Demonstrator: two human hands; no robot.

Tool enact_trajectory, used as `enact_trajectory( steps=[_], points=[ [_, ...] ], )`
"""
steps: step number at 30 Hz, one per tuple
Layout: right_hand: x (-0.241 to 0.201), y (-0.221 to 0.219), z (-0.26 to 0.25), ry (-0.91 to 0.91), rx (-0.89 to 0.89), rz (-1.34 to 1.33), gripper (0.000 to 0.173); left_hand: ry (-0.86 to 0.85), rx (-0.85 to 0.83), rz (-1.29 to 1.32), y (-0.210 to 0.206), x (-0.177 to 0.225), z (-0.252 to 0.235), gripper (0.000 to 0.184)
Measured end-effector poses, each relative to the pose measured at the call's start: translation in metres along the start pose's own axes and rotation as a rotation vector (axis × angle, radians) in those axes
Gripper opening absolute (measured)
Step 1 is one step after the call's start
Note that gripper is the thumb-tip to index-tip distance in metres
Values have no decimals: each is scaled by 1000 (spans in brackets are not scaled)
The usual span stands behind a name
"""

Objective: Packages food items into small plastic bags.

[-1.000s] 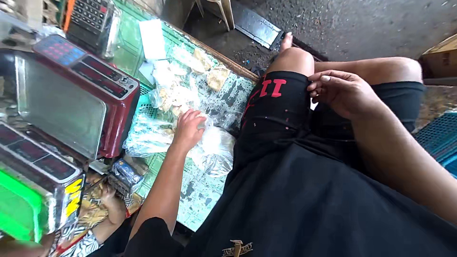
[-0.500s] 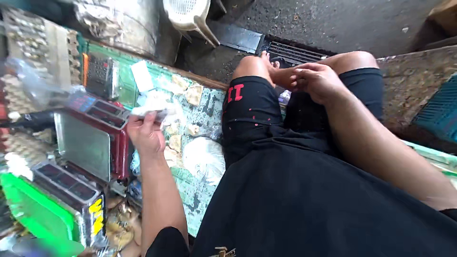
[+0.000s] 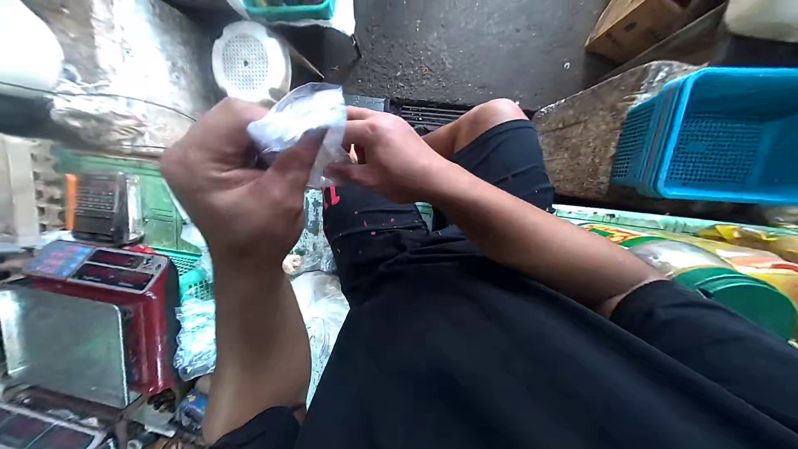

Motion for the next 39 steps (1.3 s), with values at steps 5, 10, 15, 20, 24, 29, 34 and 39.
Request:
enact_trajectory(
  steps=[5,10,15,20,24,29,34,39],
  points=[
    [31,5,28,-11,123,-666,18,-91,-142,321,-1,4,-18,51],
    [62,0,44,-131,367,-1135,20,334,-21,517,-48,-75,28,45],
    [82,8,56,-236,402,-730,14,539,242,990,-136,-141,42,28],
    [89,28,61,-326,371,-356,18,585,116,1088,-179,-147,20,41],
    [91,27,48,-425,138,-170,24,594,91,1262,-198,-151,24,34],
    [106,49,47,-353,265,-414,27,602,146,1373,-190,-165,11,28],
    [104,49,34,-290,305,-456,21,607,259,1389,-179,-166,-3,33],
    [82,38,14,-274,69,-65,25,471,261,1216,-172,-170,3,23]
  ],
)
Point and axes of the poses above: each hand's wrist, its own z-axis away from the middle knuckle, its own y-axis out of the back of the hand, x = y × z, the point moved 8 cm from there along -z, towards the middle knuckle, and after that the axes turned 14 degrees about -x, right-handed, at the moved point
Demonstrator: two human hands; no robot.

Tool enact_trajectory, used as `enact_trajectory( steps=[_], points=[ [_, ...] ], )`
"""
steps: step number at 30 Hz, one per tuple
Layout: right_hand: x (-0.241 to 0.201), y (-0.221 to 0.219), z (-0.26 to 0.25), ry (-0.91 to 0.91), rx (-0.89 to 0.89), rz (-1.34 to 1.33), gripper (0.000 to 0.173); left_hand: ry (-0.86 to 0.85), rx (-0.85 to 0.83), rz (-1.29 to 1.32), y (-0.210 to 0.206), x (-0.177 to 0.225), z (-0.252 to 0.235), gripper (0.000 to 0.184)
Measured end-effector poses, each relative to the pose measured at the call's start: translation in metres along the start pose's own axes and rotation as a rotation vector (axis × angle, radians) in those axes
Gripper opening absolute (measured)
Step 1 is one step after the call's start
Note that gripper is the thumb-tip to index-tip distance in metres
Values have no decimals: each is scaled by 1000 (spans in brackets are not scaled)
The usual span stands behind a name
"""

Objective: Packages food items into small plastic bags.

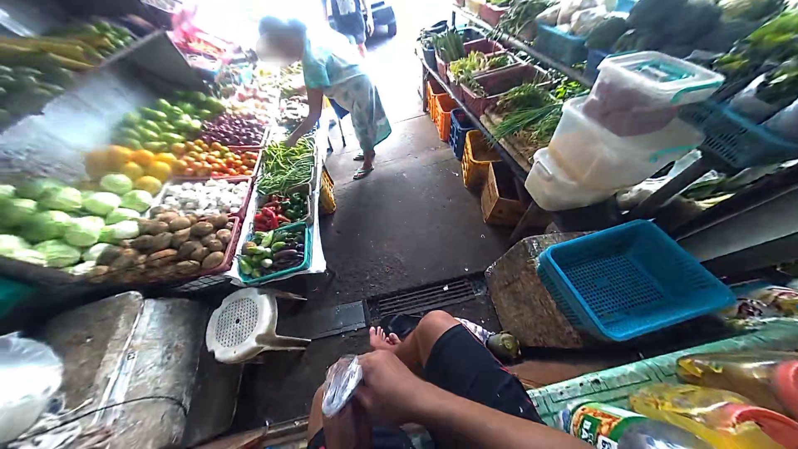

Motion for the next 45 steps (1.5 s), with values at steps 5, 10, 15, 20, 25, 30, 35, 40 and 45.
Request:
enact_trajectory(
  steps=[5,10,15,20,25,30,35,40,45],
  points=[
    [5,35,17,215,175,-577,18,79,68,110,-11,22,1,20],
    [-7,40,27,366,222,-851,16,-52,94,104,-30,51,0,17],
    [5,32,27,245,282,-1044,14,-188,153,-207,-50,81,-4,9],
    [17,7,20,171,134,-1000,28,-41,43,-419,-45,64,-4,22],
    [23,9,24,116,168,-931,16,135,-60,-4,-30,47,14,28],
    [-1,2,25,178,175,-590,23,92,1,-120,-32,41,20,31],
    [-18,3,20,227,51,-347,21,57,58,-91,-35,38,24,29],
    [5,-1,24,170,109,-1022,10,53,-1,211,-34,41,23,21],
    [2,0,29,206,127,-1041,9,-67,73,154,-30,56,24,22]
  ],
)
Point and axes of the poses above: each hand's wrist, its own z-axis away from the middle knuckle, its own y-axis out of the back of the hand, x = y × z, the point moved 8 cm from there along -z, towards the middle knuckle, and after that the axes turned 14 degrees about -x, right-handed, at the moved point
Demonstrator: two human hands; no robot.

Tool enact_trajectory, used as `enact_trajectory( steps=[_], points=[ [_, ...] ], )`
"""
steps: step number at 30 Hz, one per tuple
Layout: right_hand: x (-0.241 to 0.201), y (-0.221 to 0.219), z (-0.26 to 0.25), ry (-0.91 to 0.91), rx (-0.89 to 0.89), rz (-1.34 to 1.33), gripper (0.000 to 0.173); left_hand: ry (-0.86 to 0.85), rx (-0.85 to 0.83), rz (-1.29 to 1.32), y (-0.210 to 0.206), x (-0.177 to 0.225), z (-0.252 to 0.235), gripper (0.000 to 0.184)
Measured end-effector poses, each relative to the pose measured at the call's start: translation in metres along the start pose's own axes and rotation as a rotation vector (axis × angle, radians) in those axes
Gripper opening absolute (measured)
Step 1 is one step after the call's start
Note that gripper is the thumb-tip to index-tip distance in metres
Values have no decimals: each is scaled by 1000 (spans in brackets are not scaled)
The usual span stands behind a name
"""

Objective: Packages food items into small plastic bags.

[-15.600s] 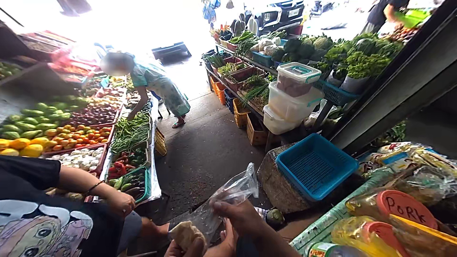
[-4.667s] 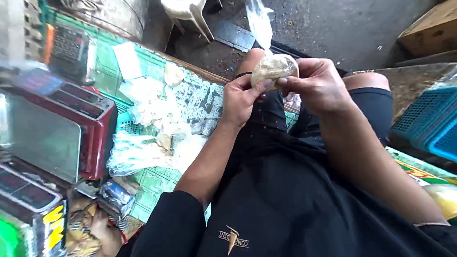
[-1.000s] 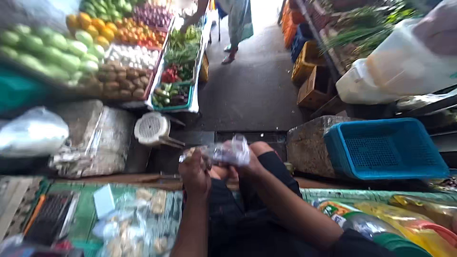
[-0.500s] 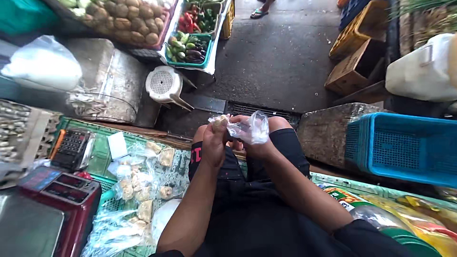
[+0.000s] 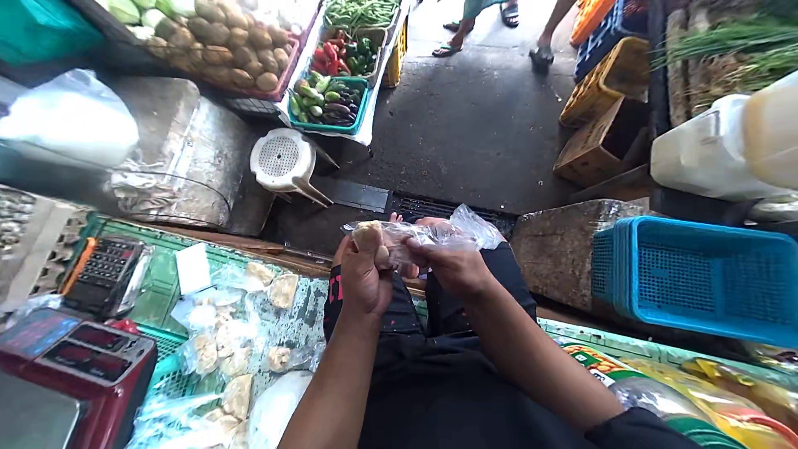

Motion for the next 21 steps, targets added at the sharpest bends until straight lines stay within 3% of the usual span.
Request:
enact_trajectory(
  steps=[5,8,12,17,21],
  points=[
    [-20,-10,1,128,-83,174,17,-101,17,-238,-7,16,-1,27],
    [-29,-9,3,181,-90,238,21,-102,-30,-241,-7,18,-2,30],
    [-33,5,7,200,-60,239,23,-71,-31,-182,-3,22,-4,18],
    [-39,17,9,183,-11,220,22,-22,-95,-155,-14,22,-9,31],
    [-41,23,9,180,5,97,15,-143,-27,-325,-26,32,-9,27]
  ],
)
Point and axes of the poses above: each hand's wrist, its own z-axis away from the middle knuckle, its own y-axis out of the back of the hand, x = y × z, the point moved 8 cm from there along -z, towards the middle knuckle, and after that the axes turned 14 degrees about -x, right-handed, at the moved point
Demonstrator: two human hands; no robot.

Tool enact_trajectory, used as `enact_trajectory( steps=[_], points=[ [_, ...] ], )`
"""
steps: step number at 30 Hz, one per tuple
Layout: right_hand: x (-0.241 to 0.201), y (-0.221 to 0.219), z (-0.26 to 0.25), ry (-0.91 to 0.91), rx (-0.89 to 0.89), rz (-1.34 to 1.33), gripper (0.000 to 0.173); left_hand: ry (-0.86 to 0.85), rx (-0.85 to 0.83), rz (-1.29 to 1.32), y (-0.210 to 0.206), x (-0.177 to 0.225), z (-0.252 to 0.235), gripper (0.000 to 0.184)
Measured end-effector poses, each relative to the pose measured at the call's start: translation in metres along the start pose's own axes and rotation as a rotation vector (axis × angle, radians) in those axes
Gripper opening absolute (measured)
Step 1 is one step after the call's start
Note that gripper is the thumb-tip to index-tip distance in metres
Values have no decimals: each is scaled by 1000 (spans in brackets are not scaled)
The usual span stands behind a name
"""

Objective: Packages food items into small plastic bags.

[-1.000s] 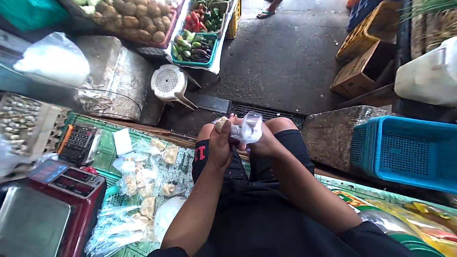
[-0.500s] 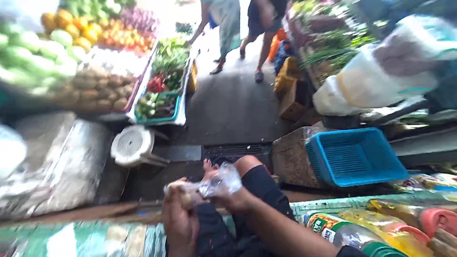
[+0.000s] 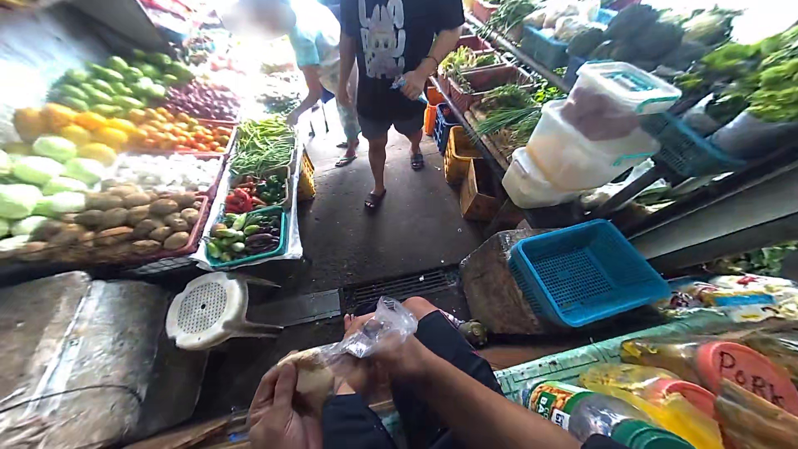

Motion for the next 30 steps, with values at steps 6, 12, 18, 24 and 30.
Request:
enact_trajectory(
  steps=[6,12,18,24,30],
  points=[
    [11,-13,-8,-21,-86,3,38,-85,-52,-210,-18,-4,-3,12],
    [13,-10,-7,-101,4,138,18,162,-119,-109,-12,-16,-2,16],
    [28,-11,-6,-178,-7,163,28,241,-206,-71,-4,-22,7,21],
    [32,-19,-6,-244,-20,139,28,235,-184,-149,3,-21,15,21],
    [40,-23,-7,-295,-21,155,22,386,-205,-75,9,-40,36,25]
  ],
)
Point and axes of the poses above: each hand's wrist, its own z-axis away from the middle knuckle, its own y-axis out of the back of the hand, x = y × z, the point moved 8 cm from there along -z, towards the middle knuckle, and after that the axes turned 14 degrees about -x, right-handed, at the moved point
